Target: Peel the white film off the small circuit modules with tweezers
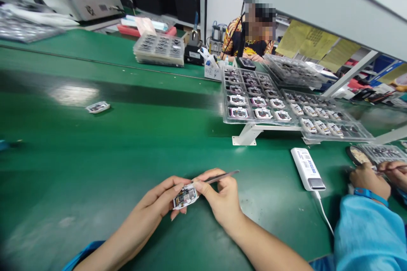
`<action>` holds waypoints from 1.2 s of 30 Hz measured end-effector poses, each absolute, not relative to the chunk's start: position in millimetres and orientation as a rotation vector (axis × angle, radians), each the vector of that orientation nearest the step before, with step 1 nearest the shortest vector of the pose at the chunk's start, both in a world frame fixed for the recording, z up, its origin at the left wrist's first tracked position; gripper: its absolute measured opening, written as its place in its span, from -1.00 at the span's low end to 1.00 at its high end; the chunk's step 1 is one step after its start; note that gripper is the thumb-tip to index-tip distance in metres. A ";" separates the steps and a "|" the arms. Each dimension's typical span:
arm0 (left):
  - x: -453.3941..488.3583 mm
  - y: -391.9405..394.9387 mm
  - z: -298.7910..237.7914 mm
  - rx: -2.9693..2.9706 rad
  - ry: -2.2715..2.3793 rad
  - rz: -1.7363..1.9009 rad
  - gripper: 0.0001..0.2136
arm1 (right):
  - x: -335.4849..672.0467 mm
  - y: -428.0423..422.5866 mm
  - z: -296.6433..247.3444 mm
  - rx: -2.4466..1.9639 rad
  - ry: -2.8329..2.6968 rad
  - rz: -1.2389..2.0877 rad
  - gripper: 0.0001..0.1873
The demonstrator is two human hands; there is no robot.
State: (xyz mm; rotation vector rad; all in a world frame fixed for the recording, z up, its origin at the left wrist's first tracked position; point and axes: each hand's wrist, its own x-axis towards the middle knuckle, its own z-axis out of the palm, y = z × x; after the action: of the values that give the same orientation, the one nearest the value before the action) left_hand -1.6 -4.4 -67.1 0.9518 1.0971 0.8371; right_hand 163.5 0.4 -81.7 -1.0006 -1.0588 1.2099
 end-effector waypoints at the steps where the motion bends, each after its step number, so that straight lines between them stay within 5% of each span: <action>1: -1.2 -4.2 -67.4 0.960 1.101 0.838 -0.68 | 163.5 0.2 -82.3 -0.983 -1.067 1.216 -0.88; 17: -2.6 -0.4 -57.0 0.873 1.212 0.756 -0.61 | 173.1 -0.7 -64.4 -0.723 -1.766 0.504 -0.92; 36: -1.3 -2.3 -50.8 0.896 1.215 0.699 -0.65 | 169.1 -3.1 -74.0 -0.867 -1.422 0.959 -0.89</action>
State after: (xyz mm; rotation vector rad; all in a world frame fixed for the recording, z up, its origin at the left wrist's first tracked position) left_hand -1.3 -2.3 -50.8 0.8956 1.2148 0.6990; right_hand 169.1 -3.1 -74.0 -0.8667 -1.4217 0.9594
